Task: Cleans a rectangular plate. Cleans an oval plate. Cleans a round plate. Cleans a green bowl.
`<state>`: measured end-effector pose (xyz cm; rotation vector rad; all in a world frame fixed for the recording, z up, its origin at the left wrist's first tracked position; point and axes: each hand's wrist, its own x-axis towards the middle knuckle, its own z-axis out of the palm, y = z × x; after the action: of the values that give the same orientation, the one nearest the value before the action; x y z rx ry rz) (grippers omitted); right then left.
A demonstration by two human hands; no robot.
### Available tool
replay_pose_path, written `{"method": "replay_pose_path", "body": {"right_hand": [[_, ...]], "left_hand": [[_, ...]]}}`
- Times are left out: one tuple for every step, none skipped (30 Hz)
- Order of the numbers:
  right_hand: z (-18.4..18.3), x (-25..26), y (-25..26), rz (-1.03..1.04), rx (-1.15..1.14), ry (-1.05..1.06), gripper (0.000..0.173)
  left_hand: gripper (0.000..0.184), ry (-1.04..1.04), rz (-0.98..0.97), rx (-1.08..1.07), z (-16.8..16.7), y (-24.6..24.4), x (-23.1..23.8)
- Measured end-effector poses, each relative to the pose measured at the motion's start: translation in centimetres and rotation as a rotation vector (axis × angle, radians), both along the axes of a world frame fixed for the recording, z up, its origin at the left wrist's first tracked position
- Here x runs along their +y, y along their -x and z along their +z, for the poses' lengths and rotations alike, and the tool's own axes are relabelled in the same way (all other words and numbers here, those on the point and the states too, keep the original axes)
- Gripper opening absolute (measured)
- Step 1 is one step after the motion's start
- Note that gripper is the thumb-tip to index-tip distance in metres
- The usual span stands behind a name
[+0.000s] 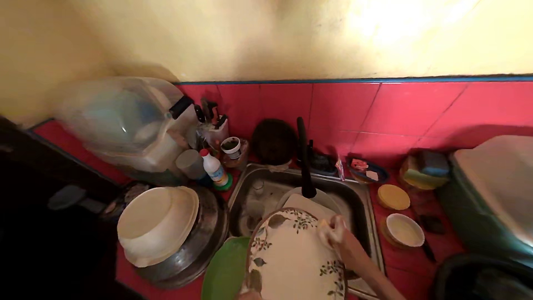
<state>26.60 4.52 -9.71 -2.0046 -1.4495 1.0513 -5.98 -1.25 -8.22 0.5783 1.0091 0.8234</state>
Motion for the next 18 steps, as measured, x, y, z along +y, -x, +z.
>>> {"method": "replay_pose_path", "body": {"right_hand": [[0.4, -0.1, -0.6, 0.022, 0.158, 0.004, 0.055], [0.7, -0.4, -1.3, 0.072, 0.298, 0.025, 0.058], [0.7, -0.6, -1.7, 0.115, 0.402, 0.056, 0.059], [1.0, -0.9, -1.9, 0.136, 0.475, 0.076, 0.058], [1.8, -1.3, -1.7, 0.131, 0.515, 0.079, 0.056], [2.8, -1.7, -1.4, 0.128, 0.517, 0.054, 0.052], [3.4, -2.1, -1.0, 0.129, 0.476, -0.006, 0.05], [4.0, -2.5, -0.5, 0.128, 0.397, -0.094, 0.047], [4.5, -3.0, 0.3, 0.119, 0.301, -0.2, 0.044], [4.7, -3.4, 1.1, 0.101, 0.192, -0.323, 0.041], [4.5, -3.9, 1.7, 0.095, 0.084, -0.457, 0.038], [3.8, -4.2, 2.0, 0.113, -0.032, -0.641, 0.033], [2.9, -4.4, 2.1, 0.151, -0.132, -0.831, 0.029], [2.1, -4.5, 1.7, 0.224, -0.191, -0.97, 0.027], [1.6, -4.3, 1.5, 0.312, -0.216, -1.072, 0.029], [1.4, -4.0, 1.3, 0.4, -0.241, -1.134, 0.03], [1.3, -3.8, 0.9, 0.462, -0.263, -1.145, 0.032], [1.1, -3.7, 0.5, 0.498, -0.3, -1.106, 0.034]], "left_hand": [[0.022, 0.009, -0.002, 0.029, 1.0, 0.1, 0.4], [0.02, 0.006, 0.018, 0.068, 2.4, -0.1, 0.8], [0.019, -0.011, 0.056, 0.111, 3.4, -0.3, 1.3], [0.018, -0.046, 0.09, 0.163, 4.1, -0.5, 1.8], [0.023, -0.092, 0.116, 0.237, 4.4, -0.5, 2.4], [0.036, -0.146, 0.157, 0.319, 4.2, -0.6, 3.1], [0.048, -0.189, 0.233, 0.369, 3.8, -0.8, 3.8], [0.058, -0.206, 0.322, 0.377, 3.3, -1.2, 4.5], [0.066, -0.175, 0.379, 0.338, 3.2, -1.4, 5.1], [0.071, -0.119, 0.366, 0.262, 3.3, -1.2, 5.5], [0.074, -0.053, 0.303, 0.164, 3.1, -0.5, 5.7], [0.072, -0.018, 0.173, 0.058, 2.2, 0.9, 5.8], [0.063, 0.001, 0.106, 0.016, 1.3, 2.0, 5.9], [0.051, 0.002, 0.111, 0.047, 0.8, 2.5, 5.6], [0.039, 0.014, 0.145, 0.044, 0.2, 2.6, 5.2], [0.033, 0.105, 0.162, 0.018, 0.7, 2.2, 5.2], [0.031, 0.171, 0.192, 0.044, 1.4, 2.0, 5.1], [0.03, 0.169, 0.24, 0.139, 2.0, 1.8, 5.0]]}}
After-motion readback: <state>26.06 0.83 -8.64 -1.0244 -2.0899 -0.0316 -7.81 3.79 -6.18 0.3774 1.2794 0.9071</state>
